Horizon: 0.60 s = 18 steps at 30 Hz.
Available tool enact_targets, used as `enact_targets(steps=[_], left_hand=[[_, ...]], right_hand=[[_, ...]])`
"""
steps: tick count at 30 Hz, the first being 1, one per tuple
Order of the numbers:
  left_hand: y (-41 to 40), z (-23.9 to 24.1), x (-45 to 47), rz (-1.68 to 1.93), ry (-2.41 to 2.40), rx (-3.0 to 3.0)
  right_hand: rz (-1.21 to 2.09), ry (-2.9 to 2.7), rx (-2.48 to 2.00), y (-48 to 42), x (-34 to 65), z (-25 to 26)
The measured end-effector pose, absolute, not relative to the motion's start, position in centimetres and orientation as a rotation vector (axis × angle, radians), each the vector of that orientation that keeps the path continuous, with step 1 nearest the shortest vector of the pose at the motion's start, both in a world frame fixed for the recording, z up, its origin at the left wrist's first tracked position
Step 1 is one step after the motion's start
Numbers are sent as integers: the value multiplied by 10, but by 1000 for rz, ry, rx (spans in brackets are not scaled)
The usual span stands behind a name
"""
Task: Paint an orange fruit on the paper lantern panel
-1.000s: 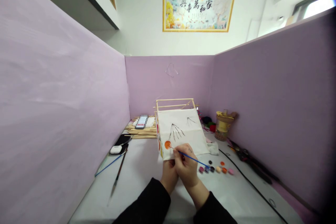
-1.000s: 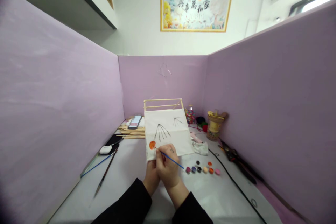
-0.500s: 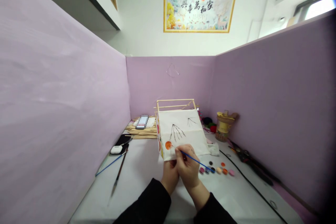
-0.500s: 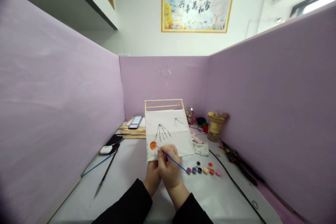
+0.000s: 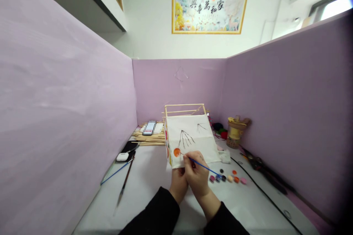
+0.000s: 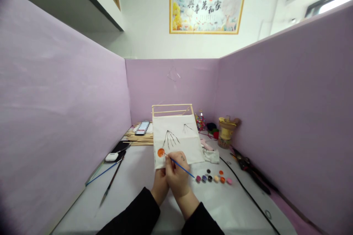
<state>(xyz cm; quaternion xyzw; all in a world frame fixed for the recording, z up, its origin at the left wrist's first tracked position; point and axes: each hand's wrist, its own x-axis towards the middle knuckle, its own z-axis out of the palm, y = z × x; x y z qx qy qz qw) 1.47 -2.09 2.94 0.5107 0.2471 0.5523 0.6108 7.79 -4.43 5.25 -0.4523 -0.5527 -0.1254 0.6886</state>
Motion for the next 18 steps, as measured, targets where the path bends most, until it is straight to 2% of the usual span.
enact_targets(steps=[7, 18], left_hand=[[-18, 23, 15, 1291, 526, 1149], [-23, 29, 16, 1283, 534, 1103]], right_hand=[[-136, -1181, -1004, -49, 83, 49], [-285, -1250, -1026, -45, 80, 47]])
